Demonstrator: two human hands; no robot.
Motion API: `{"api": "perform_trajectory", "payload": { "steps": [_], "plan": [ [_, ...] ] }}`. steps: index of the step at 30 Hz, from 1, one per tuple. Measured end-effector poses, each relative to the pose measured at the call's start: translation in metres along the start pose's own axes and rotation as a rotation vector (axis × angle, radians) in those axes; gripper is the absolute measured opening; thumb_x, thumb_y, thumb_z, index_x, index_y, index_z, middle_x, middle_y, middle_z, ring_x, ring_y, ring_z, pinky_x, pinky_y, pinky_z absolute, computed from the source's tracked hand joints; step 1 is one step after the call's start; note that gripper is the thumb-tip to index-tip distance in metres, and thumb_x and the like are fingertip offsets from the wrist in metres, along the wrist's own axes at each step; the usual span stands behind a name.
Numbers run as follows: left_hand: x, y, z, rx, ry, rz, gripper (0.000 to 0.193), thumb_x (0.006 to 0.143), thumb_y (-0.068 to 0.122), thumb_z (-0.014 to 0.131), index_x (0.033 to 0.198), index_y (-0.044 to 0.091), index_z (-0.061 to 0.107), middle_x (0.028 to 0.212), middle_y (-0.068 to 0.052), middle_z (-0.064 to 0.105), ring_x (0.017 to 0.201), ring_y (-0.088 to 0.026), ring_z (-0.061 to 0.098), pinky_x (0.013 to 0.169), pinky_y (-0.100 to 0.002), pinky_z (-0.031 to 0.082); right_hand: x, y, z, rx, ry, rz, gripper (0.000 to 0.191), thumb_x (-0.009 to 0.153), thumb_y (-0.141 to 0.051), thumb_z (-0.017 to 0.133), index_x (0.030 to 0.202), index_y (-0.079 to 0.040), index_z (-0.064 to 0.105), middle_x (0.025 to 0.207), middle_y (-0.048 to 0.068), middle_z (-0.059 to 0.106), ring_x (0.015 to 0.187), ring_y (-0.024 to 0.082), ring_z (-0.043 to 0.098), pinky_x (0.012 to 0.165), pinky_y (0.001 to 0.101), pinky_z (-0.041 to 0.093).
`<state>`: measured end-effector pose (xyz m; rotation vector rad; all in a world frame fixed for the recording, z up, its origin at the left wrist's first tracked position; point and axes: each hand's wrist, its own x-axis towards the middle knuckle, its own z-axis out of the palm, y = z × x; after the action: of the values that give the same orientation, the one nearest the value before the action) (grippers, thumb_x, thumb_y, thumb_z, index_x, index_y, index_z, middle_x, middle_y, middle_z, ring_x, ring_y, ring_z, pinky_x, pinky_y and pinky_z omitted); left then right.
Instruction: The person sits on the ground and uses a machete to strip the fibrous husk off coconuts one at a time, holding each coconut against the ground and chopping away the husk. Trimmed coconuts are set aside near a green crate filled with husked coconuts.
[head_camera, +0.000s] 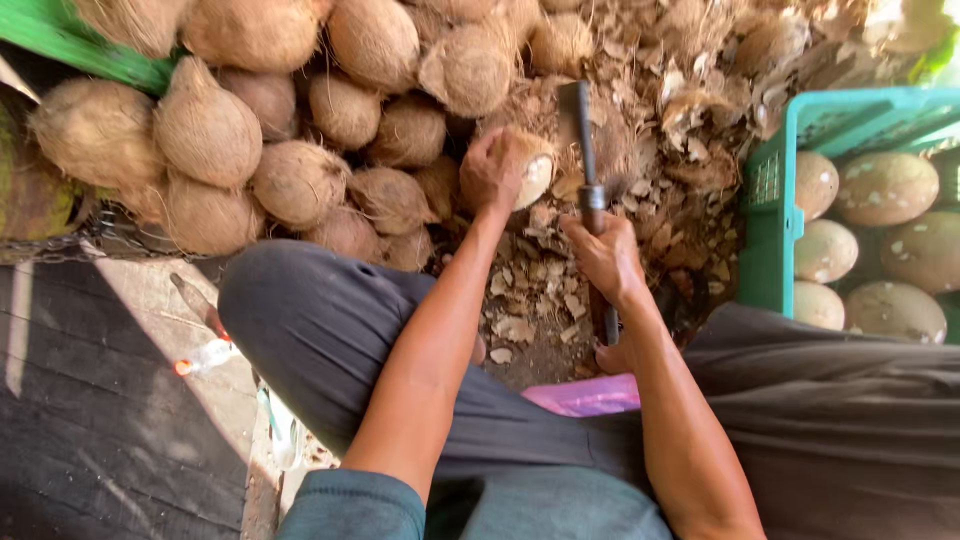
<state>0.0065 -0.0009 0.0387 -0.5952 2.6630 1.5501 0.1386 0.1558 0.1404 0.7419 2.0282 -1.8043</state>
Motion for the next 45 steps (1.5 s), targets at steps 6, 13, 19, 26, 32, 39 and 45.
{"api": "perform_trajectory", "payload": {
  "steps": [6,13,19,26,32,39,45],
  "plan": [
    [-0.004,0.001,0.0,0.08,0.054,-0.004,0.054,0.091,0.061,0.053,0.109,0.017,0.079,0.108,-0.01,0.075,0.095,-0.031,0.069,0.082,-0.044,0.054,0.006,0.0,0.002,0.295,0.157,-0.458,0.027,0.096,-0.025,0.07,0.073,-0.014,0.059,0.058,-0.001,0.057,0.043,0.009,0.055,0.038,0.0301,0.049],
    [-0.002,-0.01,0.0,0.033,0.024,-0.003,0.053,0.095,0.063,0.044,0.107,0.021,0.074,0.111,-0.006,0.072,0.092,-0.023,0.068,0.072,-0.041,0.055,0.016,0.022,0.01,-0.142,-0.003,-0.155,0.035,0.099,-0.03,0.065,0.072,-0.01,0.054,0.057,-0.001,0.051,0.041,0.007,0.043,0.033,0.0231,0.037],
    [0.004,-0.017,0.015,0.049,0.058,-0.006,0.055,0.093,0.065,0.044,0.1,0.021,0.076,0.11,-0.005,0.074,0.088,-0.022,0.068,0.067,-0.04,0.055,0.034,0.036,0.017,-0.311,0.149,-0.463,0.028,0.104,-0.024,0.054,0.081,-0.009,0.055,0.062,0.001,0.052,0.041,0.012,0.041,0.034,0.0262,0.032],
    [-0.028,-0.012,0.005,0.026,0.14,0.032,0.056,0.092,0.068,0.049,0.101,0.02,0.076,0.109,-0.006,0.075,0.094,-0.027,0.07,0.076,-0.043,0.056,0.017,0.023,0.011,-0.223,0.134,-0.146,0.042,0.102,-0.04,0.066,0.075,-0.009,0.057,0.059,0.003,0.05,0.046,0.01,0.042,0.042,0.0331,0.036],
    [-0.029,-0.001,0.0,0.102,0.186,0.114,0.054,0.088,0.065,0.06,0.105,0.017,0.078,0.114,-0.009,0.073,0.104,-0.032,0.066,0.086,-0.048,0.054,0.033,0.043,0.018,-0.32,0.069,-0.081,0.042,0.096,-0.034,0.072,0.069,-0.005,0.057,0.058,0.003,0.054,0.047,0.014,0.048,0.045,0.0361,0.04],
    [-0.016,0.011,-0.009,-0.21,-0.008,-0.256,0.067,0.066,0.065,0.072,0.11,0.015,0.07,0.099,-0.007,0.07,0.084,-0.028,0.076,0.068,-0.044,0.063,0.049,0.08,0.013,-0.331,0.035,0.072,0.029,0.095,-0.037,0.066,0.091,-0.01,0.053,0.069,0.002,0.056,0.053,0.017,0.052,0.047,0.0391,0.052],
    [-0.007,-0.001,0.0,-0.42,0.092,0.014,0.077,0.064,0.066,0.077,0.114,0.009,0.071,0.099,-0.008,0.068,0.091,-0.025,0.071,0.07,-0.045,0.065,0.036,0.058,0.011,-0.362,0.099,-0.047,0.03,0.104,-0.033,0.064,0.101,-0.005,0.052,0.076,0.006,0.049,0.058,0.017,0.047,0.048,0.0389,0.047]
  ]
}}
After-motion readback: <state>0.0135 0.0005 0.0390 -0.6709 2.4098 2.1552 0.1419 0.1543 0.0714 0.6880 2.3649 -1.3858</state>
